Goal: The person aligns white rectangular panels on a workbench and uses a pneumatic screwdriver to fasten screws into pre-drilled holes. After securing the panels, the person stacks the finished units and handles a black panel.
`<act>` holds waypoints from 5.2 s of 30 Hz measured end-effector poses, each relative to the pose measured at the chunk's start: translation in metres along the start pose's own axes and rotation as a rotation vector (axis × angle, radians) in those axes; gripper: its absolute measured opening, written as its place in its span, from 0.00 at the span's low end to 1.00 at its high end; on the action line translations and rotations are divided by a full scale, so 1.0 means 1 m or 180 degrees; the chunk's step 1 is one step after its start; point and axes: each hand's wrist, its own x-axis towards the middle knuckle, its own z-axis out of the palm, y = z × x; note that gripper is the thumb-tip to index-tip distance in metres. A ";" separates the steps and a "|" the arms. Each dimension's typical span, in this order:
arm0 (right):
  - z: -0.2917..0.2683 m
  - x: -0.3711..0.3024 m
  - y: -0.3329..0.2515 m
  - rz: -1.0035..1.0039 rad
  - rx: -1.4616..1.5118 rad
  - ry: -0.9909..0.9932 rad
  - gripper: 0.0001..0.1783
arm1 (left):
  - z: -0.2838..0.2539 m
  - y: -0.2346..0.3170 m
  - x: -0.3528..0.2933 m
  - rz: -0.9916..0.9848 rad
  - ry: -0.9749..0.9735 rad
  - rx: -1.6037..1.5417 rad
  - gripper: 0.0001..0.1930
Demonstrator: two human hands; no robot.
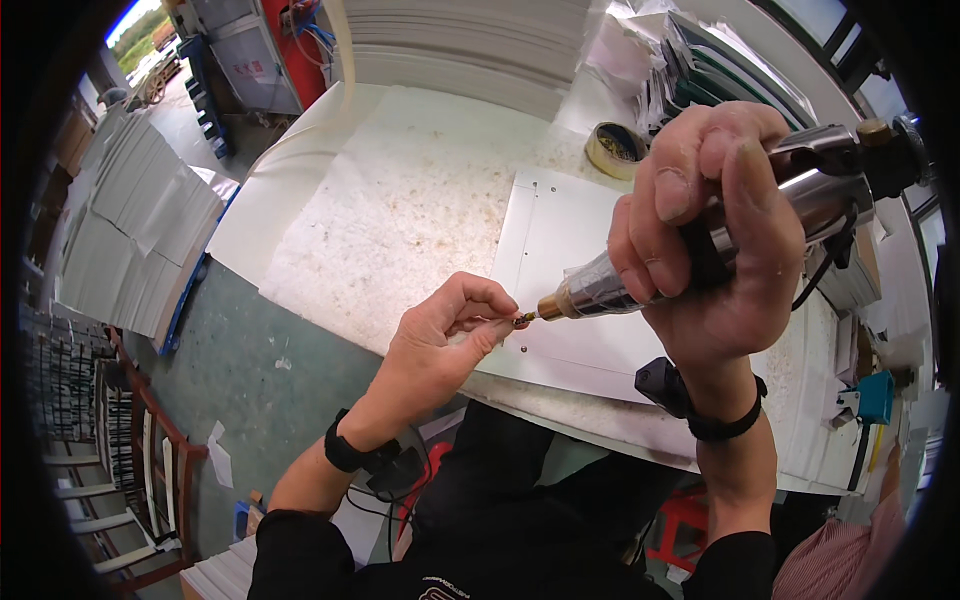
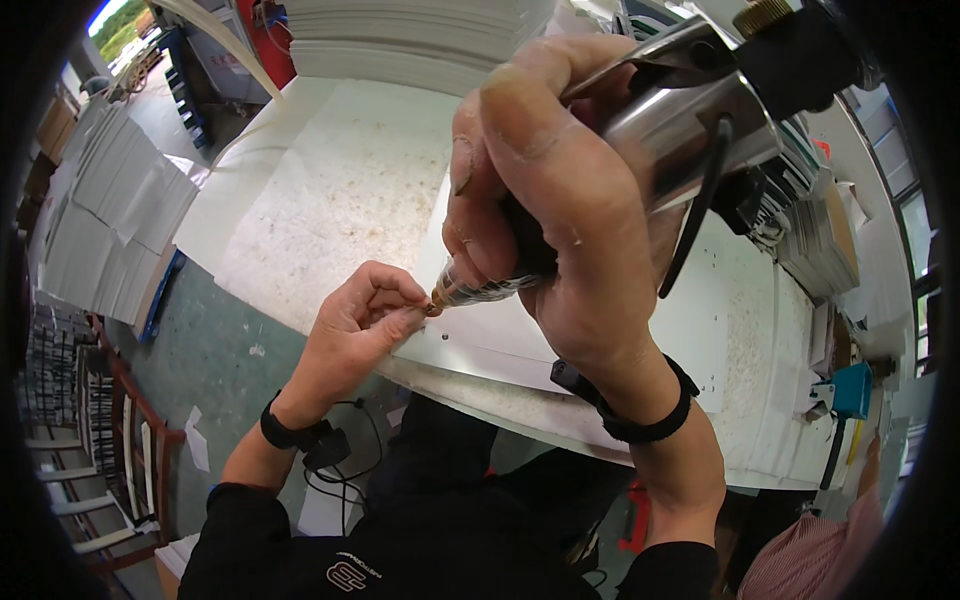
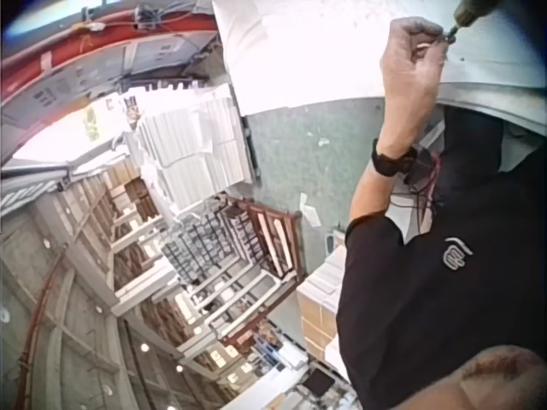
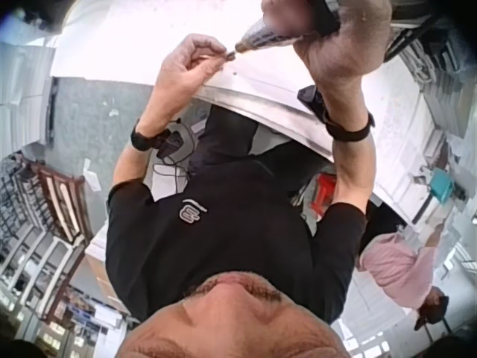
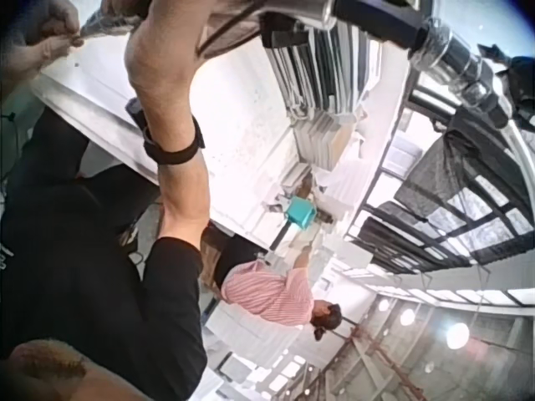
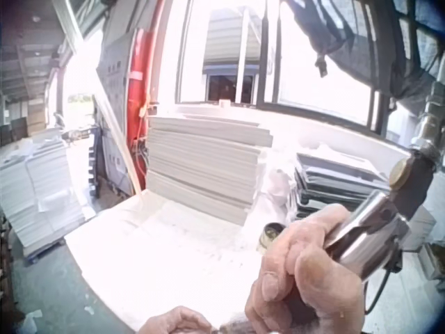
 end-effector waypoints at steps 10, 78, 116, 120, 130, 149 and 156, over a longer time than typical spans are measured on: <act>0.030 -0.001 0.019 0.0466 -0.0512 0.0432 0.11 | 0.001 -0.012 -0.008 0.0745 0.0204 0.1331 0.14; -0.013 -0.072 -0.068 0.0105 0.0396 0.1408 0.11 | 0.084 0.059 0.008 -0.0370 -0.2117 -0.0096 0.17; -0.086 -0.108 -0.081 -0.0156 -0.0809 0.2509 0.07 | 0.121 0.006 0.142 0.1746 -0.0748 0.3475 0.05; -0.087 -0.112 -0.081 -0.0227 -0.0794 0.2483 0.07 | 0.128 -0.006 0.149 0.2139 -0.0822 0.4002 0.04; -0.065 -0.086 -0.080 -0.0286 -0.0640 0.2353 0.08 | 0.058 0.043 0.115 0.0666 -0.0945 0.2285 0.05; -0.006 -0.013 -0.020 -0.0322 -0.0016 0.1708 0.11 | -0.007 0.009 0.032 -0.0223 -0.0675 -0.0550 0.12; -0.002 -0.011 -0.017 -0.0323 -0.0053 0.1682 0.11 | -0.010 0.005 0.030 -0.0277 -0.0656 -0.0645 0.12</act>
